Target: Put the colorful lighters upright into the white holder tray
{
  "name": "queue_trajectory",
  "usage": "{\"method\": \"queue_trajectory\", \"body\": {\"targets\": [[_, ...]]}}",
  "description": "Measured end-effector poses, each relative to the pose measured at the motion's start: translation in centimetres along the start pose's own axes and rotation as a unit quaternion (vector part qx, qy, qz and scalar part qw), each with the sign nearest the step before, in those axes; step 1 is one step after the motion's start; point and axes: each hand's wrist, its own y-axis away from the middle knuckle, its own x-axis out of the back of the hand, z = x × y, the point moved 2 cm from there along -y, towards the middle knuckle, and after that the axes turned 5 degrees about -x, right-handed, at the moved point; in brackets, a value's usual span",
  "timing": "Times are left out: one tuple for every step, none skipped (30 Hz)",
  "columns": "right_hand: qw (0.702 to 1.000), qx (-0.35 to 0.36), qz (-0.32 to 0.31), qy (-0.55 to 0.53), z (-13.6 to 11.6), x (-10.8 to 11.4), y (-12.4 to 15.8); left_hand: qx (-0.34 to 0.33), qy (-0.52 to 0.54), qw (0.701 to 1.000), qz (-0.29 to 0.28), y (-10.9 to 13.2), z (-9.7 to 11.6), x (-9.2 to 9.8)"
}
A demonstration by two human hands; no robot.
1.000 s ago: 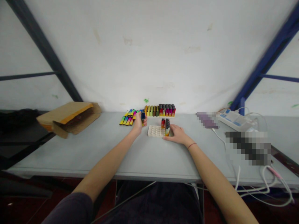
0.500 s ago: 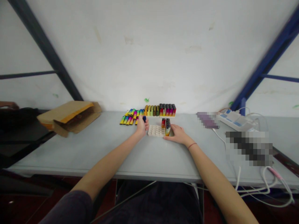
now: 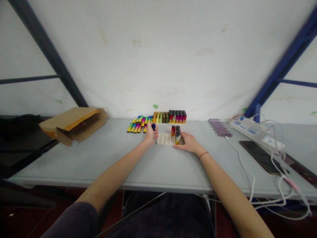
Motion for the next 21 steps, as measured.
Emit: {"method": "queue_trajectory", "body": {"targets": [[1.000,-0.001,-0.001,0.003,0.0,0.0,0.0,-0.001,0.000,1.000,-0.002,0.0,0.1,0.0],[1.000,-0.002,-0.002,0.005,-0.1,0.0,0.0,-0.004,0.001,1.000,-0.005,0.0,0.1,0.0],[1.000,-0.003,-0.004,0.006,-0.1,0.1,0.0,-0.008,0.003,1.000,-0.009,0.0,0.2,0.0],[1.000,-0.003,-0.005,0.006,-0.1,0.1,0.0,-0.009,0.005,1.000,-0.015,0.0,0.1,0.0],[1.000,-0.002,-0.005,0.005,-0.2,0.1,0.0,-0.009,0.005,1.000,-0.022,-0.1,0.1,-0.1],[1.000,-0.002,-0.005,0.003,-0.2,0.1,0.0,-0.012,0.001,0.999,-0.030,-0.1,-0.1,-0.2],[1.000,-0.001,-0.005,0.000,-0.2,0.1,0.0,-0.018,-0.008,0.999,-0.040,-0.2,-0.2,-0.3],[1.000,0.000,-0.005,-0.001,-0.2,0.1,0.0,-0.032,-0.025,0.998,-0.049,-0.2,-0.4,-0.4],[1.000,0.001,-0.004,-0.002,-0.1,0.0,-0.1,-0.056,-0.050,0.996,-0.056,-0.3,-0.6,-0.5],[1.000,0.002,-0.003,-0.002,-0.1,0.0,-0.1,-0.092,-0.081,0.990,-0.064,-0.3,-0.7,-0.6],[1.000,0.003,-0.002,-0.003,0.0,-0.1,-0.1,-0.134,-0.116,0.981,-0.077,-0.2,-0.9,-0.7],[1.000,0.003,0.001,-0.004,0.0,-0.1,-0.1,-0.178,-0.153,0.968,-0.092,-0.2,-1.0,-0.7],[1.000,0.003,0.004,-0.004,0.1,-0.1,-0.1,-0.222,-0.190,0.950,-0.108,-0.1,-1.1,-0.8],[1.000,0.002,0.006,-0.004,0.1,-0.2,-0.1,-0.261,-0.226,0.931,-0.123,0.0,-1.3,-0.9],[1.000,0.001,0.007,-0.004,0.2,-0.2,-0.1,-0.293,-0.257,0.911,-0.137,0.0,-1.4,-0.9],[1.000,-0.001,0.006,-0.003,0.2,-0.3,0.0,-0.316,-0.284,0.893,-0.151,0.0,-1.6,-1.0],[1.000,-0.001,0.004,-0.002,0.2,-0.3,0.0,-0.331,-0.305,0.878,-0.164,0.0,-1.8,-1.0],[1.000,-0.002,0.002,-0.002,0.3,-0.3,0.0,-0.340,-0.320,0.866,-0.180,-0.1,-1.9,-1.0],[1.000,-0.001,0.001,-0.002,0.3,-0.3,0.0,-0.344,-0.329,0.857,-0.197,-0.2,-2.1,-0.9],[1.000,-0.001,0.000,-0.001,0.3,-0.3,0.0,-0.345,-0.334,0.850,-0.215,-0.2,-2.3,-0.9],[1.000,-0.001,0.001,-0.001,0.3,-0.3,0.0,-0.346,-0.338,0.845,-0.229,-0.2,-2.4,-0.9]]}}
